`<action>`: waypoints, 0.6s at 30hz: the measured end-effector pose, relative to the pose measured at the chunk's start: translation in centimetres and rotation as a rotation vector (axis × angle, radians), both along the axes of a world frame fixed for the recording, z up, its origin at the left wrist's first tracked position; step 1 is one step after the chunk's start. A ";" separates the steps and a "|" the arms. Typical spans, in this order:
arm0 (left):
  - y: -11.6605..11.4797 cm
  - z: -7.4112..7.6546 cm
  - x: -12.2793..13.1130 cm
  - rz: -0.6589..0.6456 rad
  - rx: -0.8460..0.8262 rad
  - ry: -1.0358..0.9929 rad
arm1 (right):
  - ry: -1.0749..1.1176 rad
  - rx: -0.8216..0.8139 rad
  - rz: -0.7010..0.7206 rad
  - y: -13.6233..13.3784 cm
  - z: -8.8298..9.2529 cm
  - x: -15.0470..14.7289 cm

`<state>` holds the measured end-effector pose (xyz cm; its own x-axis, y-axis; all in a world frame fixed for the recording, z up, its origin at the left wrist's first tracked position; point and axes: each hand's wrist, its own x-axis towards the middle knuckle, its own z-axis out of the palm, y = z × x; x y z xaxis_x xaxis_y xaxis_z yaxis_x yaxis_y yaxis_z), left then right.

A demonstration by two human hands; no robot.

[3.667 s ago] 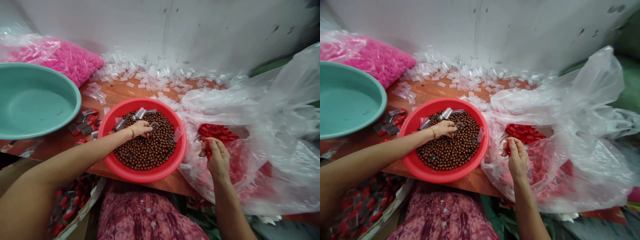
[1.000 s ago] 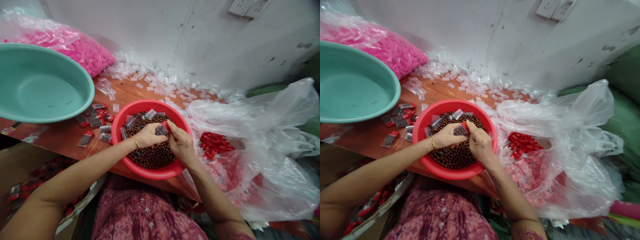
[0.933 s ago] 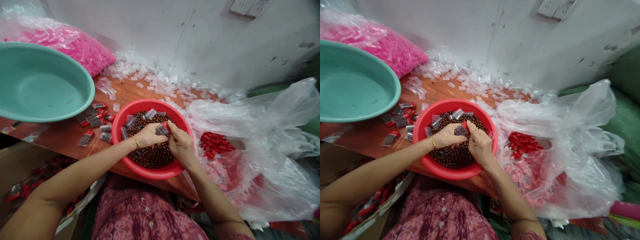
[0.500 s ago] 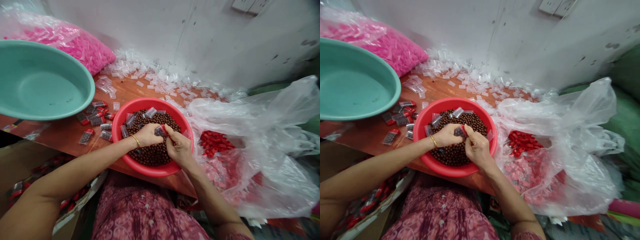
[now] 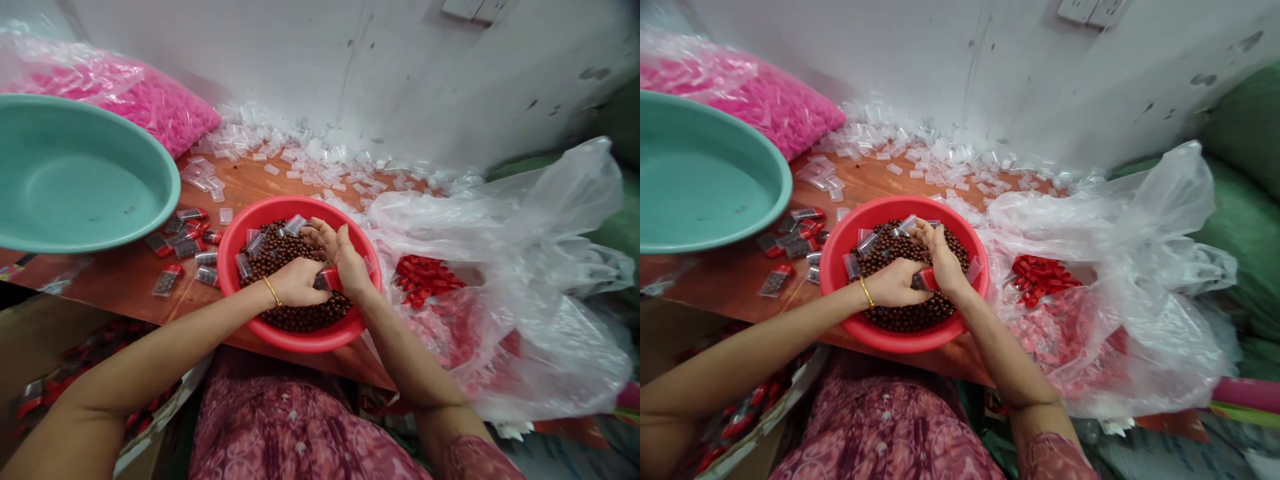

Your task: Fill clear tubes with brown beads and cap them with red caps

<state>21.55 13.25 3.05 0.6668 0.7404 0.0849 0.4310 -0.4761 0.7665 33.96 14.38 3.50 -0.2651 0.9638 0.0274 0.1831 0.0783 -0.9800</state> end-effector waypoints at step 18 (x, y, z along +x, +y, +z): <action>-0.7 3.9 -1.9 0.310 0.298 0.194 | 0.046 0.524 -0.407 -1.7 0.9 4.4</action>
<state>19.68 12.52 6.93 0.4426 0.8694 0.2195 0.7091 -0.4892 0.5078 38.34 12.63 4.37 0.1302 0.8427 0.5224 0.2576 0.4800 -0.8386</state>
